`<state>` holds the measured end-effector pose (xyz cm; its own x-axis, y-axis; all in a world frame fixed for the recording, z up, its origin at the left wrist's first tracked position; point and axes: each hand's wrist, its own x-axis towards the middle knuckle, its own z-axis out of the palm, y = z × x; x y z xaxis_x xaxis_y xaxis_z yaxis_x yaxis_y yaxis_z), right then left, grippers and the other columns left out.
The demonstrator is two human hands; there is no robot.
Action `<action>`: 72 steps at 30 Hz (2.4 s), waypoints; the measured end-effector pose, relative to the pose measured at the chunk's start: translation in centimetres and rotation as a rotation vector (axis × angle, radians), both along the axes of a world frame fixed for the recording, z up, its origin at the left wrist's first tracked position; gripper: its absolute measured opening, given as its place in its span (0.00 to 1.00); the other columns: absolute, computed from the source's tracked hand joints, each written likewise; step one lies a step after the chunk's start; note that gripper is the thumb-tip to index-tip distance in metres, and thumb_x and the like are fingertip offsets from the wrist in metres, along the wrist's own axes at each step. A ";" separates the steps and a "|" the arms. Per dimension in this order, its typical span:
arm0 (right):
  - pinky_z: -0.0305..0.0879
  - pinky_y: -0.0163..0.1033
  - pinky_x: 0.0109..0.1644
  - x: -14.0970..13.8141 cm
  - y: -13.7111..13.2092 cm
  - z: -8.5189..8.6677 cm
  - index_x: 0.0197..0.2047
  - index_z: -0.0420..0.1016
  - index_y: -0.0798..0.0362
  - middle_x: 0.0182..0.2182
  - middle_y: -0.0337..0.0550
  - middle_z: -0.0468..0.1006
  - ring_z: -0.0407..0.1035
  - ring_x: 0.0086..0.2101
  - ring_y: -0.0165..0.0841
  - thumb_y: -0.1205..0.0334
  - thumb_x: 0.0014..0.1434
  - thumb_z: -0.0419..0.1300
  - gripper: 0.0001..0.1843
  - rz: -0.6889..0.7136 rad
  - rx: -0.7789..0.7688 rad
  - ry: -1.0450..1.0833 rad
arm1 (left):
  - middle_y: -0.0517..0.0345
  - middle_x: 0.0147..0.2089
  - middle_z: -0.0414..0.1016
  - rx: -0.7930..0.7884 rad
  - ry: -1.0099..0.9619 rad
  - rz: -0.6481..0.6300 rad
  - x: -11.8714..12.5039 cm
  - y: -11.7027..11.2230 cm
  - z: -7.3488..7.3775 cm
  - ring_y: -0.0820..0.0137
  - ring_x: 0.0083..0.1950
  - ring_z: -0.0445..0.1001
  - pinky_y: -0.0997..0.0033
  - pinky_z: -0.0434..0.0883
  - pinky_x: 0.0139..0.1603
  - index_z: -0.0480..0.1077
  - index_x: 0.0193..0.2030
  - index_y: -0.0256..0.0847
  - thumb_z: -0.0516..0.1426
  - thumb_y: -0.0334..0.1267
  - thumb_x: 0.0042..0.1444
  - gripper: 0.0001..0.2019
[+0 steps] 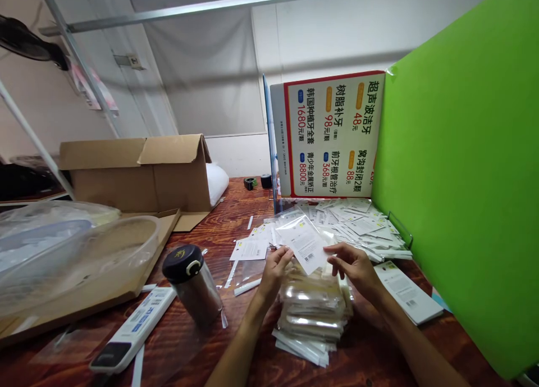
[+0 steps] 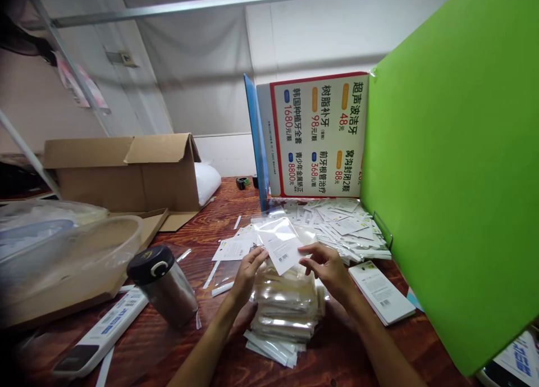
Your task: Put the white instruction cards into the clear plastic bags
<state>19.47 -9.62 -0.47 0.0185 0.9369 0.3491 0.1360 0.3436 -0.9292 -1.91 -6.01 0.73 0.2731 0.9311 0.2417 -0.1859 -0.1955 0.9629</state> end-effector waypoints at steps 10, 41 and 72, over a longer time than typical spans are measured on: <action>0.66 0.45 0.51 -0.6 -0.4 0.8 0.39 0.79 0.47 0.40 0.44 0.67 0.66 0.45 0.39 0.52 0.53 0.69 0.12 -0.144 0.396 -0.250 | 0.55 0.34 0.75 0.100 0.117 -0.046 -0.2 0.1 -0.3 0.65 0.37 0.70 0.70 0.66 0.41 0.75 0.31 0.38 0.58 0.50 0.56 0.16; 0.57 0.52 0.66 -0.9 -0.3 0.7 0.53 0.75 0.46 0.59 0.49 0.70 0.63 0.59 0.42 0.50 0.56 0.67 0.22 0.135 0.248 -0.335 | 0.52 0.32 0.74 0.295 0.328 -0.165 -1.0 0.3 0.0 0.58 0.45 0.66 0.63 0.60 0.54 0.76 0.23 0.43 0.59 0.46 0.53 0.13; 0.70 0.45 0.47 -2.1 -0.3 -1.0 0.45 0.78 0.47 0.41 0.44 0.82 0.76 0.42 0.39 0.58 0.64 0.59 0.09 -0.095 0.381 -0.475 | 0.57 0.27 0.70 0.170 0.227 -0.167 -1.1 0.0 -0.7 0.67 0.31 0.66 0.71 0.63 0.36 0.73 0.22 0.40 0.58 0.45 0.52 0.13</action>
